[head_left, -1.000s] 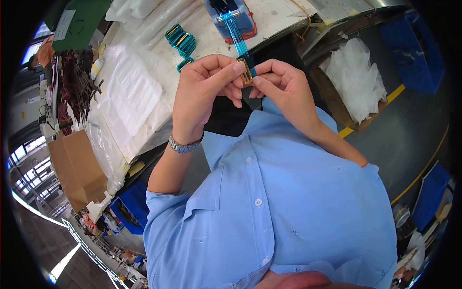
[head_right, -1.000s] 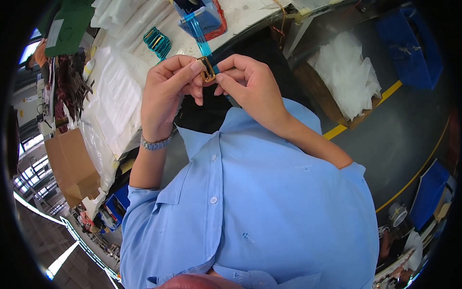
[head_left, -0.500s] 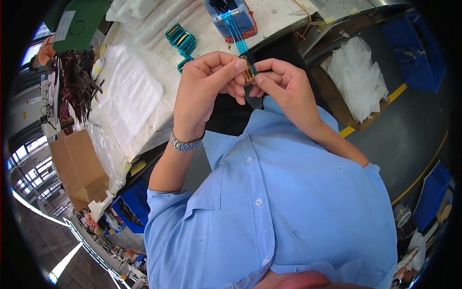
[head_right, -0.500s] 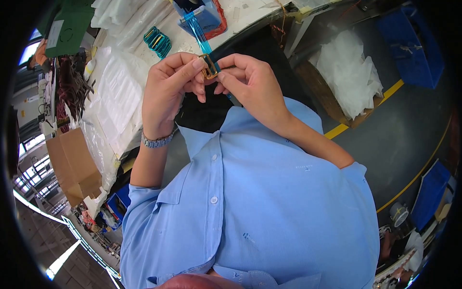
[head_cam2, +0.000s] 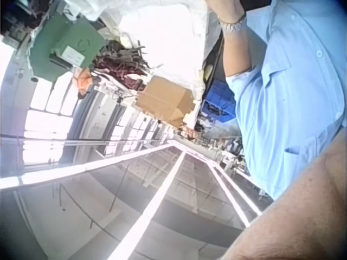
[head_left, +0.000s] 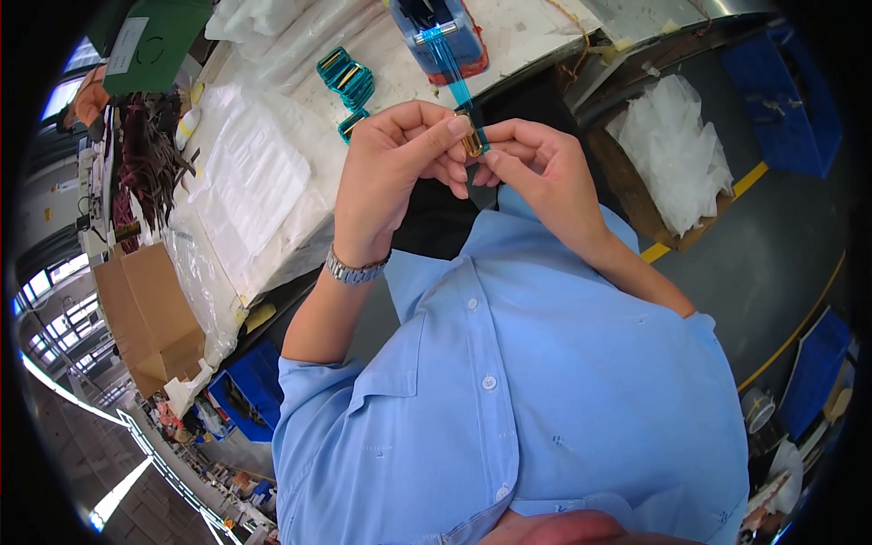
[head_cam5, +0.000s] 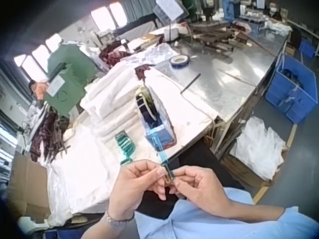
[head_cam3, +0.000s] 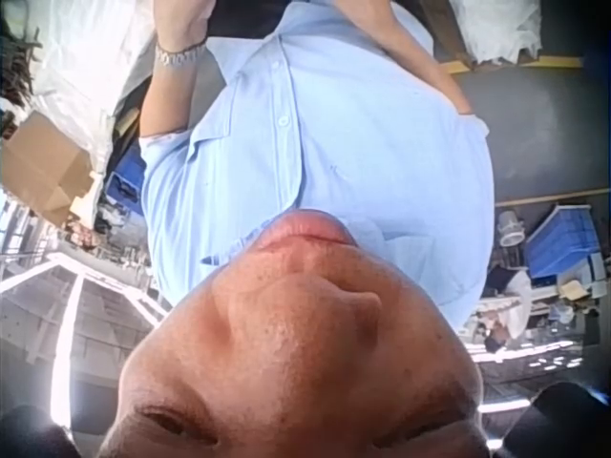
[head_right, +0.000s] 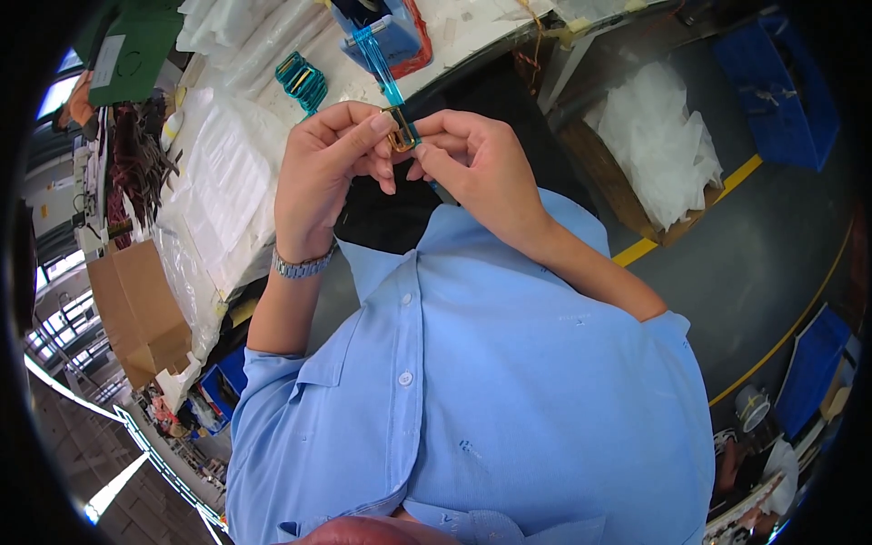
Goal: Counting and packing metal hardware buckles into small plastic bags.
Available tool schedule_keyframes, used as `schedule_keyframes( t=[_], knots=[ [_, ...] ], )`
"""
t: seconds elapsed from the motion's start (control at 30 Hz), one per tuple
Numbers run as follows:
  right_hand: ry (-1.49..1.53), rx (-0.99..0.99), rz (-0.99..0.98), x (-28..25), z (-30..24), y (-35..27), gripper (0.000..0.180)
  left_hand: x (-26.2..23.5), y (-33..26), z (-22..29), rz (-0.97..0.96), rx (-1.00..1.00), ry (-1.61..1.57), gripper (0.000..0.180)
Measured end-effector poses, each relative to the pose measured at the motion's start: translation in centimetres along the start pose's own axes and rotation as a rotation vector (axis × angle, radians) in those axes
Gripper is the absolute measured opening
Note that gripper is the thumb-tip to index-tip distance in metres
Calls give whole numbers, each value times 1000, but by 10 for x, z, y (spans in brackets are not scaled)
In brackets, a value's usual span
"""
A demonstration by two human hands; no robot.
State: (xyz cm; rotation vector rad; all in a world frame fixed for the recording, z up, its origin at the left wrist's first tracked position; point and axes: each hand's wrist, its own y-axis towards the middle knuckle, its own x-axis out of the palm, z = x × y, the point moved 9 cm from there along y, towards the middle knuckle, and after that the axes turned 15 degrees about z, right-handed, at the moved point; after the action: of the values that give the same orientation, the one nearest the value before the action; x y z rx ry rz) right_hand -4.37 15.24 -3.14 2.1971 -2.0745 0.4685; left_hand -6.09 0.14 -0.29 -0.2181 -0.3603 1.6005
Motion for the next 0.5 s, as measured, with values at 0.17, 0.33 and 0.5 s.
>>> schedule_keyframes(
  t=[0.17, 0.33, 0.5],
  knots=[
    [101, 57, -1, -1, 5, 1, 23, 3, -1, 4, -1, -2, 21, 21],
    [82, 128, 4, 2, 18, 5, 20, -6, 2, -13, 54, -27, 26, 17],
    [46, 126, 9, 3, 15, 3, 22, -11, 3, -18, 86, 23, -3, 17]
  ],
)
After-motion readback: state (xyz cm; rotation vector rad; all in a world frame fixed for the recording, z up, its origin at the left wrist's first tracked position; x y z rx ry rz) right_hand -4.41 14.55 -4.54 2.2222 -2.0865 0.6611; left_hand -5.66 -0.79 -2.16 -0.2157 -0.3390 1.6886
